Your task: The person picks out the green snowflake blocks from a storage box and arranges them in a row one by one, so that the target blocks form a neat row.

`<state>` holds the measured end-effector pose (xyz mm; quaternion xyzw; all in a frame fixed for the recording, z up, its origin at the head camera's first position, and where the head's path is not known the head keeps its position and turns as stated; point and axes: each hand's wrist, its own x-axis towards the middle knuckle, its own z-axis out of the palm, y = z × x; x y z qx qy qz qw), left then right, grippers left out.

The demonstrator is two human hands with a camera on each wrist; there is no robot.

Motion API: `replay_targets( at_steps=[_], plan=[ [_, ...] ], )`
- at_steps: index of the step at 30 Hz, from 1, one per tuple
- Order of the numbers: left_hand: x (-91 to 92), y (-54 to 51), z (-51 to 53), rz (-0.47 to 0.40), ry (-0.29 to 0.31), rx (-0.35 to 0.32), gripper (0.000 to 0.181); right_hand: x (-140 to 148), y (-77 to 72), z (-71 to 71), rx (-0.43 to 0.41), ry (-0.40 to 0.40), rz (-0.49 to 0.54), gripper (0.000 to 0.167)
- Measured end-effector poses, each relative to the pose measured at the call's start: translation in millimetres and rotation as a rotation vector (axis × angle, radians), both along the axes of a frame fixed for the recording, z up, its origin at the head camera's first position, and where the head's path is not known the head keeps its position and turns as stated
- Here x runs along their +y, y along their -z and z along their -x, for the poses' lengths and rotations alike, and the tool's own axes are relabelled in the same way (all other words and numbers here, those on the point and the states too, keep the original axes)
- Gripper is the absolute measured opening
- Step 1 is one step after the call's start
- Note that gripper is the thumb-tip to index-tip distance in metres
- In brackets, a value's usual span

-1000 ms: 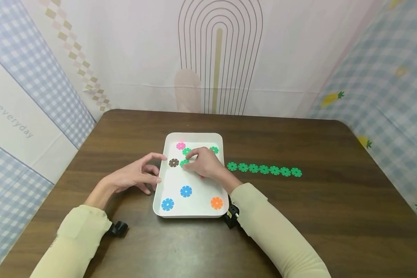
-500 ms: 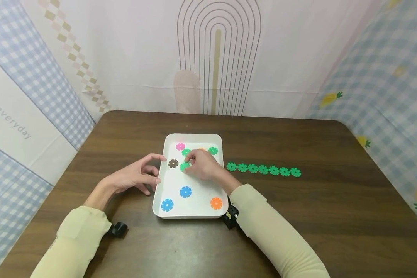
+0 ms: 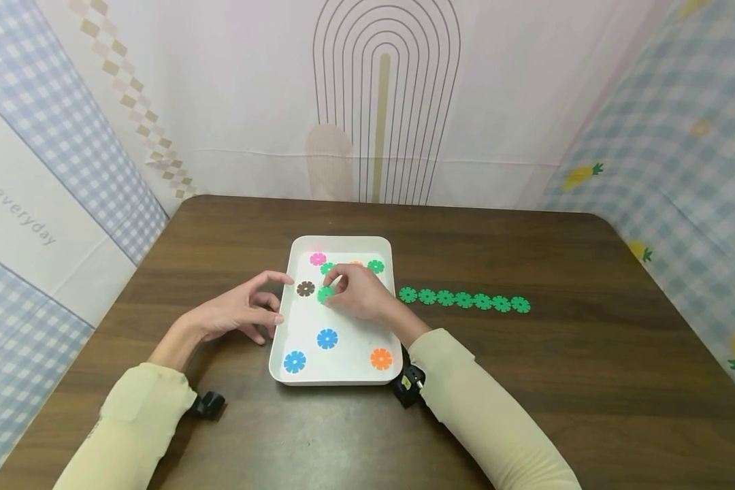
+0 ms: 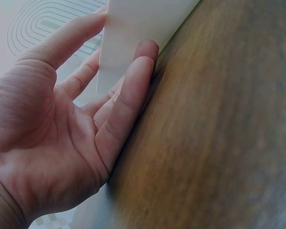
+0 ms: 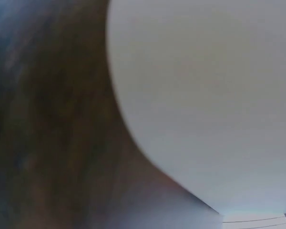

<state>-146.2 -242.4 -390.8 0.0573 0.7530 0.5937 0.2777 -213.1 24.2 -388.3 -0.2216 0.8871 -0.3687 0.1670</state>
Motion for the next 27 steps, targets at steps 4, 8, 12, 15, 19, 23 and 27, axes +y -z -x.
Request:
replay_targets(
  at_steps=[4, 8, 12, 15, 19, 23, 27],
  plan=[
    [0.0, -0.4, 0.0, 0.001, -0.003, -0.003, 0.072, 0.7, 0.0, 0.3, -0.026, 0.007, 0.036, 0.024],
    [-0.1, -0.4, -0.2, 0.0, -0.005, -0.006, 0.072, 0.9, 0.1, 0.8, -0.097, 0.02, 0.083, 0.025],
    [0.2, -0.4, -0.1, -0.006, -0.002, -0.002, 0.074, 2.1, -0.5, 1.3, -0.173, 0.046, 0.133, 0.025],
    [0.7, 0.1, 0.4, -0.01, 0.003, 0.0, 0.074, 3.6, -1.0, 2.0, -0.199, 0.061, 0.165, 0.025],
    [1.0, 0.2, 0.9, -0.009, 0.004, -0.001, 0.074, 5.1, -2.8, 3.2, -0.234, 0.083, 0.208, 0.026],
    [0.4, 0.1, 1.0, -0.001, 0.001, -0.002, 0.073, 5.2, -6.5, 3.3, -0.269, 0.099, 0.252, 0.027],
    [-0.6, 0.4, 0.2, 0.009, -0.002, -0.002, 0.073, 5.2, -11.7, 1.4, -0.291, 0.113, 0.286, 0.026]
  ],
)
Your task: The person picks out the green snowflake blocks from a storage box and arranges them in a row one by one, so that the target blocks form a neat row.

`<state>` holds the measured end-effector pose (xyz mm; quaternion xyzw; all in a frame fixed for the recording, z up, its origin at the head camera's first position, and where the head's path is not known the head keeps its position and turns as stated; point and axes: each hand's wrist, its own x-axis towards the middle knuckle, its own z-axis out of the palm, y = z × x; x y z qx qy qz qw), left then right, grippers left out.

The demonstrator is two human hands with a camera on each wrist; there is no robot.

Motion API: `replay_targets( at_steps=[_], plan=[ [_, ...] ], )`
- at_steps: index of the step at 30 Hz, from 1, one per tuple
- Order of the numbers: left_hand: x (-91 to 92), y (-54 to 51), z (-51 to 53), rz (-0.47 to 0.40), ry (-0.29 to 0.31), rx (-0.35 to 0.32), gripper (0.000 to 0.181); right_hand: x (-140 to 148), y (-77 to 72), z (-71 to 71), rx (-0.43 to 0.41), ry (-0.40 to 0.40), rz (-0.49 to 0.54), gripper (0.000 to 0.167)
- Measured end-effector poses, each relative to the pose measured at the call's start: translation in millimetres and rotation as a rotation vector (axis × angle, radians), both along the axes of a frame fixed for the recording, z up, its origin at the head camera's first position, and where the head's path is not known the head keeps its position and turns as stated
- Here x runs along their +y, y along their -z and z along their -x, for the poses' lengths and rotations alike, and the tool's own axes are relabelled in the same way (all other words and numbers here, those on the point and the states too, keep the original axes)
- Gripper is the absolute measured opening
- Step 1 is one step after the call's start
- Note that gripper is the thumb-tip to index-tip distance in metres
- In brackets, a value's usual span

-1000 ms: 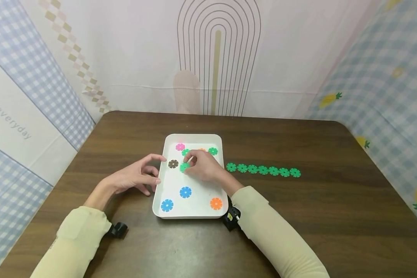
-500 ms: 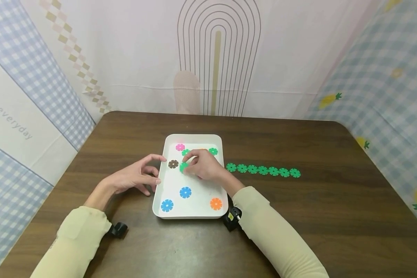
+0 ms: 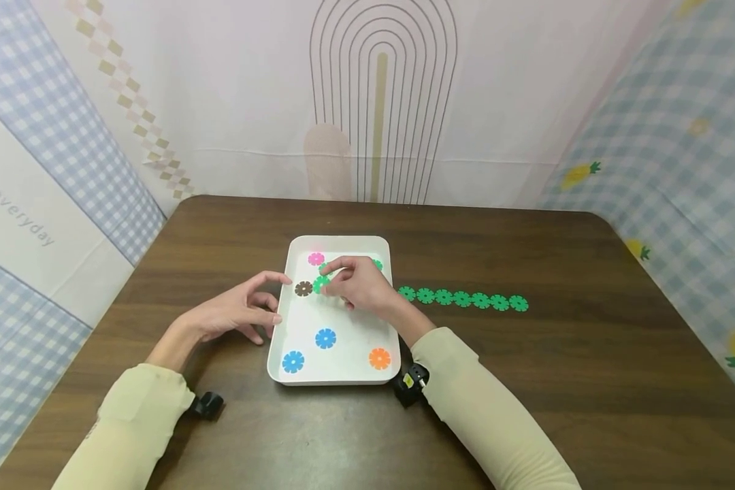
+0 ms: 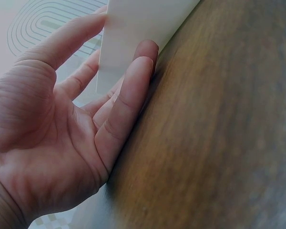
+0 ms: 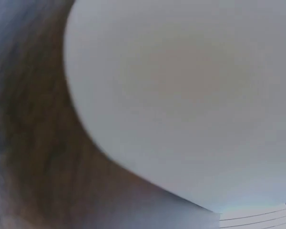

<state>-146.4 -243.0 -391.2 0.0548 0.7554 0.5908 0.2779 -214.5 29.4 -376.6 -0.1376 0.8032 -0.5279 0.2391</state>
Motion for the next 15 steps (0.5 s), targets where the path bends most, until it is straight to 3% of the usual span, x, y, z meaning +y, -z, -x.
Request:
replay_targets(
  at_steps=[15],
  plan=[
    [0.4, -0.8, -1.2, 0.007, -0.007, 0.003, 0.074, 22.5, -21.6, -8.5, -0.021, 0.089, 0.093, 0.038]
  ],
)
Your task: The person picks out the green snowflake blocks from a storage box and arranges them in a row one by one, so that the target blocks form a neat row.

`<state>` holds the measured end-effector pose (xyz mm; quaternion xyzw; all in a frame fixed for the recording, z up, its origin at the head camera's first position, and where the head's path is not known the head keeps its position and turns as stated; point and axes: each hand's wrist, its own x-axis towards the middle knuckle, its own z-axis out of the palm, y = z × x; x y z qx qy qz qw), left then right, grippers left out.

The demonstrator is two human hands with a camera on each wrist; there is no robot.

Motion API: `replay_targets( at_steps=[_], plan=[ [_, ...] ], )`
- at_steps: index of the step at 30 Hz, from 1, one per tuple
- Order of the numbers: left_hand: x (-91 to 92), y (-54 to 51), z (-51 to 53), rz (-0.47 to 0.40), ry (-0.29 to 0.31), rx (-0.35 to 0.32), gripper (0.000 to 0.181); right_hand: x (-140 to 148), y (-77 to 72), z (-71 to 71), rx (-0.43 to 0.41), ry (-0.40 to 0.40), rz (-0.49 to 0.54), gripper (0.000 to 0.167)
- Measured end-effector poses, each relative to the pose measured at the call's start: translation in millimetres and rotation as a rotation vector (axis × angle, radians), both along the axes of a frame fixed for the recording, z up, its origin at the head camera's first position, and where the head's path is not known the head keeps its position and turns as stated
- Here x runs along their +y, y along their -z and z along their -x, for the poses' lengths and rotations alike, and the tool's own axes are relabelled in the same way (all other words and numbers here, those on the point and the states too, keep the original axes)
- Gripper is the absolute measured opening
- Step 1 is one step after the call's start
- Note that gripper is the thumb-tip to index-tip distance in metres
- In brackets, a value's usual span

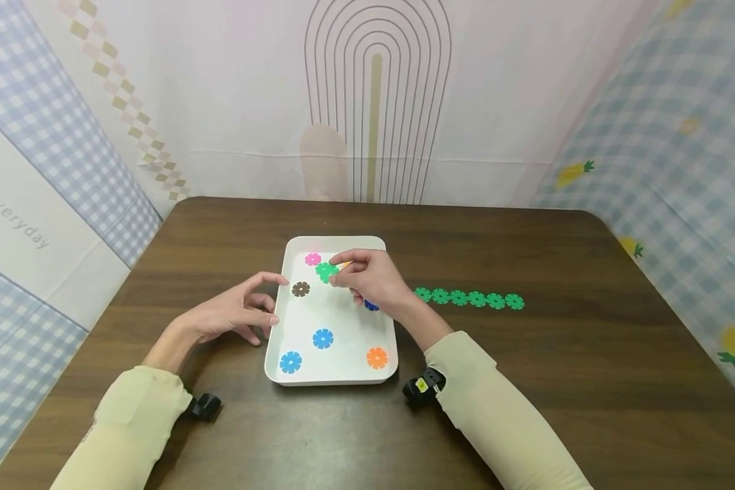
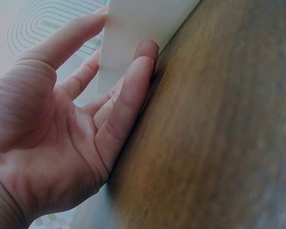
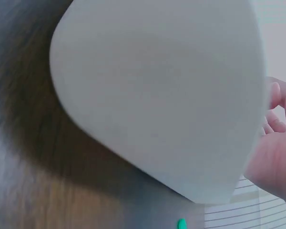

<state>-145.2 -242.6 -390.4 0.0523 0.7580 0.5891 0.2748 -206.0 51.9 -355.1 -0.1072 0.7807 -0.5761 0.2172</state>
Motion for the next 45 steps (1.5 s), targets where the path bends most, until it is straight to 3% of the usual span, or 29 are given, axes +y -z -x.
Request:
replay_targets(
  at_steps=[8, 34, 45],
  plan=[
    [-1.9, 1.9, -0.8, -0.009, 0.002, 0.001, 0.074, 15.7, -0.2, -6.1, 0.013, 0.031, 0.029, 0.029],
    [-1.2, 1.7, -0.1, -0.005, 0.004, 0.005, 0.075, 82.3, 8.8, -21.6, -0.024, 0.128, 0.059, 0.041],
    [-2.1, 2.6, 0.7, 0.008, 0.006, 0.009, 0.075, 118.9, 15.8, -25.6, 0.009, 0.17, 0.039, 0.043]
  ],
)
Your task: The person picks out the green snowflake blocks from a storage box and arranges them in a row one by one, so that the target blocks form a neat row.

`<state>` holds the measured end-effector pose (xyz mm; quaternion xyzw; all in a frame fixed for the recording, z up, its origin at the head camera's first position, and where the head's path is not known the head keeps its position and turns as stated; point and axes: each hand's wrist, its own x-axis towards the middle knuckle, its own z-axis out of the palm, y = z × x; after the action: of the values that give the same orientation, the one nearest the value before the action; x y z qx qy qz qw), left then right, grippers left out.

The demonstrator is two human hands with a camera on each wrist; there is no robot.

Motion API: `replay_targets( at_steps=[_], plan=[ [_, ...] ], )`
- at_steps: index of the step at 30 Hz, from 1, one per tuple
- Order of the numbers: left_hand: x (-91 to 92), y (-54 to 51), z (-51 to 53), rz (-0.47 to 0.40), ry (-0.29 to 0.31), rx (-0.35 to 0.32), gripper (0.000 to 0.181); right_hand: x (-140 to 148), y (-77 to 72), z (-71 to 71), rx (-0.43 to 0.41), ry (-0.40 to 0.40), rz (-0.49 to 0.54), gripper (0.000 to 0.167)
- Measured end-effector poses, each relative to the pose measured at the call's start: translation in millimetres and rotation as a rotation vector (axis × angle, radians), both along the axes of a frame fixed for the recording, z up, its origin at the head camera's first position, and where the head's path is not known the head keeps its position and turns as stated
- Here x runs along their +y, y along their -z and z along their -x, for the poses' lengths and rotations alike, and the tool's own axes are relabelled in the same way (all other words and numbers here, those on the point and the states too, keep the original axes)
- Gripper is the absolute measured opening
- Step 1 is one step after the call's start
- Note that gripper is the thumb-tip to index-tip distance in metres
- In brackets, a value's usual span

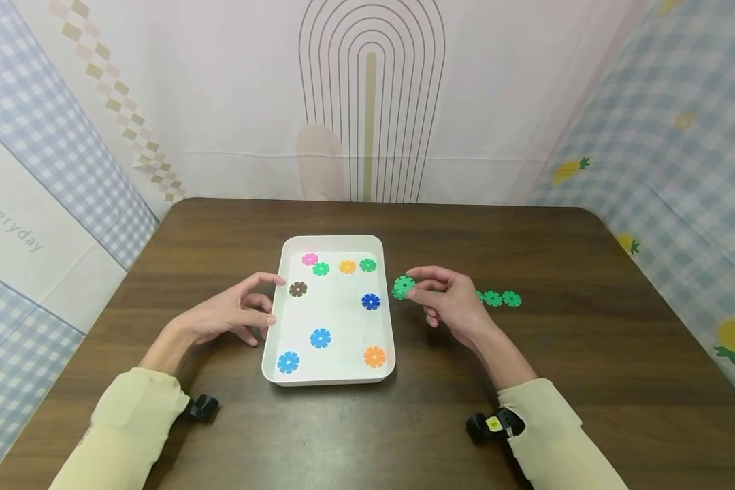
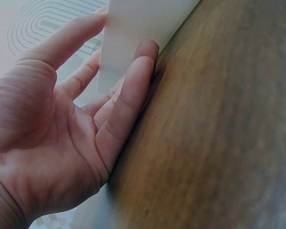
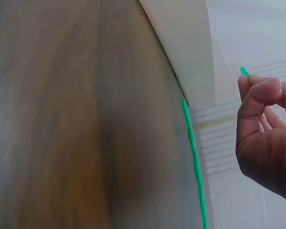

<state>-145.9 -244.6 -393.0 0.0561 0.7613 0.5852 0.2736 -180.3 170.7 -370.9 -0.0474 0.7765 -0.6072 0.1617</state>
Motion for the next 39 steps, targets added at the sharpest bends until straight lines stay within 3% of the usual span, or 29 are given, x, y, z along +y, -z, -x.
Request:
replay_targets(
  at_steps=[10, 27, 39],
  plan=[
    [1.7, -1.9, 0.5, -0.006, -0.001, -0.003, 0.075, 31.1, 0.9, -2.6, 0.02, 0.03, 0.04, 0.039],
    [-0.1, -0.3, -0.4, -0.008, 0.002, 0.001, 0.074, 67.8, -9.4, -1.3, -0.043, 0.046, 0.087, 0.033],
    [-0.5, 0.4, 0.1, -0.012, 0.006, 0.001, 0.075, 110.9, -13.7, 3.9, -0.037, 0.13, 0.158, 0.026]
  ],
)
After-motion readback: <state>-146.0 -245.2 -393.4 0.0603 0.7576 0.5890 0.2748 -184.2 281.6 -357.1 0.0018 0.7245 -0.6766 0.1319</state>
